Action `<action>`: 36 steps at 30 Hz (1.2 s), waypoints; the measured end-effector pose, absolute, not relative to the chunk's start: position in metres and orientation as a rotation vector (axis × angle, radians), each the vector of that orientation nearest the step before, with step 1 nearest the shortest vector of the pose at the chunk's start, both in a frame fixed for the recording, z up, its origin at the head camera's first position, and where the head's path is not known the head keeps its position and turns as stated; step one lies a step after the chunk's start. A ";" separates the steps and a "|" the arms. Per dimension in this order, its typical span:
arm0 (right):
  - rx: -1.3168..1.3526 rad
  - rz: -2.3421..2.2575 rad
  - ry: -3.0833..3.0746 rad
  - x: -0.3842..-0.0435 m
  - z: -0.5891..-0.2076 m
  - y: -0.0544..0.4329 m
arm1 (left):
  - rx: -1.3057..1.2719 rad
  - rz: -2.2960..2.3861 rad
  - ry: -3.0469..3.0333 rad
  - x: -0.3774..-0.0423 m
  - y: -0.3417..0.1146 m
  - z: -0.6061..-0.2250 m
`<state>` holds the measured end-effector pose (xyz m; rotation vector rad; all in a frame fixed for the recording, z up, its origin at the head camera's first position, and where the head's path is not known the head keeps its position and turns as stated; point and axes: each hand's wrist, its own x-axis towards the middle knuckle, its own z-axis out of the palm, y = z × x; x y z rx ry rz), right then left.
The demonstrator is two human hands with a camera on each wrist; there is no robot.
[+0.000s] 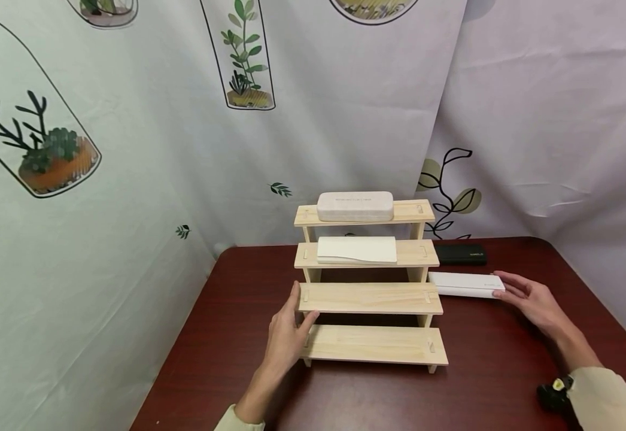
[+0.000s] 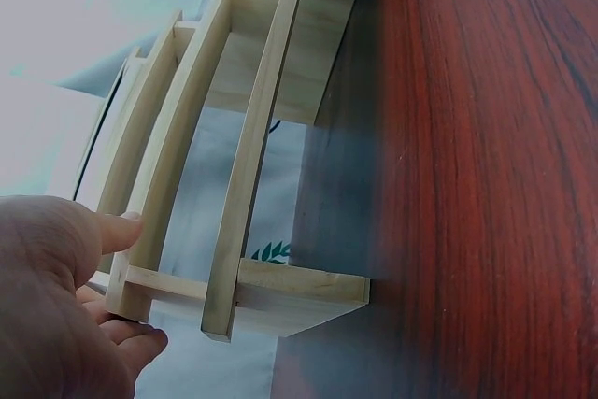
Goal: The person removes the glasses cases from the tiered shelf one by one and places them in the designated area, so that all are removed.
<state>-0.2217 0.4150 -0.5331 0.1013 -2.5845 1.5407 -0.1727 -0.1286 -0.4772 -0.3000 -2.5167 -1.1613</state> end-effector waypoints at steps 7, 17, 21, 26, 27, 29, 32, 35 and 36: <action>0.111 1.508 -2.596 -0.225 -0.533 0.413 | -0.302 -1.170 -2.516 -0.172 -0.128 -0.477; 0.139 1.454 -2.629 -0.231 -0.532 0.411 | -0.296 -1.178 -2.519 -0.172 -0.128 -0.477; 0.174 1.439 -2.628 -0.233 -0.532 0.411 | -0.290 -1.175 -2.523 -0.172 -0.128 -0.477; 0.180 1.410 -2.632 -0.235 -0.533 0.411 | -0.286 -1.173 -2.524 -0.172 -0.128 -0.477; 0.189 1.413 -2.630 -0.236 -0.533 0.411 | -0.286 -1.173 -2.524 -0.172 -0.128 -0.477; 0.203 1.421 -2.621 -0.237 -0.533 0.410 | -0.286 -1.172 -2.524 -0.172 -0.128 -0.477; 0.215 1.447 -2.605 -0.239 -0.533 0.409 | -0.288 -1.171 -2.522 -0.172 -0.128 -0.477; 0.215 1.454 -2.607 -0.240 -0.532 0.408 | -0.291 -1.167 -2.521 -0.173 -0.128 -0.477; 0.207 1.451 -2.610 -0.240 -0.532 0.408 | -0.291 -1.165 -2.521 -0.173 -0.128 -0.477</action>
